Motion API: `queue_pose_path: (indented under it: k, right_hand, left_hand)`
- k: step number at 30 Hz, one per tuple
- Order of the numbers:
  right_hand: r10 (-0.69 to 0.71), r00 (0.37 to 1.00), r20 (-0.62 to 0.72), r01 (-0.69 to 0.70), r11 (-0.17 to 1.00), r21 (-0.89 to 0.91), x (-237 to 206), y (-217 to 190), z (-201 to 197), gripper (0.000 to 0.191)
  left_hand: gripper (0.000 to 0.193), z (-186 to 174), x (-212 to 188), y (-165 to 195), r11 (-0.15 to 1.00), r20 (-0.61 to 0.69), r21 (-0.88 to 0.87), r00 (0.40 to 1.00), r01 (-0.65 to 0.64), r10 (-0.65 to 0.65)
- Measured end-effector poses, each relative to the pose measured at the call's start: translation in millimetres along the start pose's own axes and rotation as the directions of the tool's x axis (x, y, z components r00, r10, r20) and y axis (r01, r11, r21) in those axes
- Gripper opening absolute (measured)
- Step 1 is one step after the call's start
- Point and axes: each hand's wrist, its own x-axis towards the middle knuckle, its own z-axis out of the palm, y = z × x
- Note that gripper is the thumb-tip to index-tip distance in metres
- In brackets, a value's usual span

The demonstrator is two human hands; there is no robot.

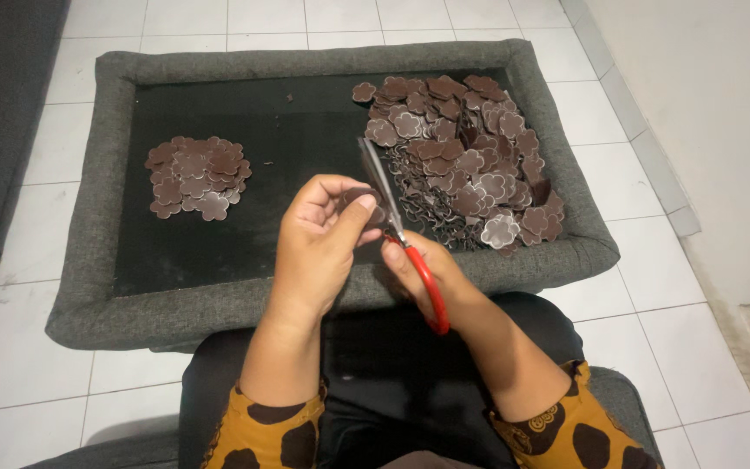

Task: The person sits on the floor and uses red-handled scissors to trim excess material from the edges of small flower-shaped fabric pieces one at a time. They place trimmed pieces in a pile on the left side of a low table and leave scraps with a large pile of untrimmed pieces on the right.

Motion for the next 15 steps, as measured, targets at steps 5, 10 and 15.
queue_pose_path:
  k: [5, 10, 15]
  right_hand:
    - [-0.100, 0.985, 0.139, 0.094, 0.994, 0.047, 0, 1, -9, 0.037]
    - [-0.134, 0.959, 0.250, 0.140, 0.990, -0.005, -6, -8, -9, 0.040]
    - [-0.174, 0.951, 0.254, 0.178, 0.984, 0.008, -9, -18, -10, 0.037]
  left_hand:
    - [0.025, -5, 0, 2, 0.996, 0.036, 0.058, 0.997, -0.073, 0.071]
    - [0.034, -8, 5, 2, 0.996, 0.023, 0.009, 0.996, -0.091, 0.091]
    - [0.034, -11, 5, 3, 0.996, 0.024, 0.001, 0.996, -0.084, 0.084]
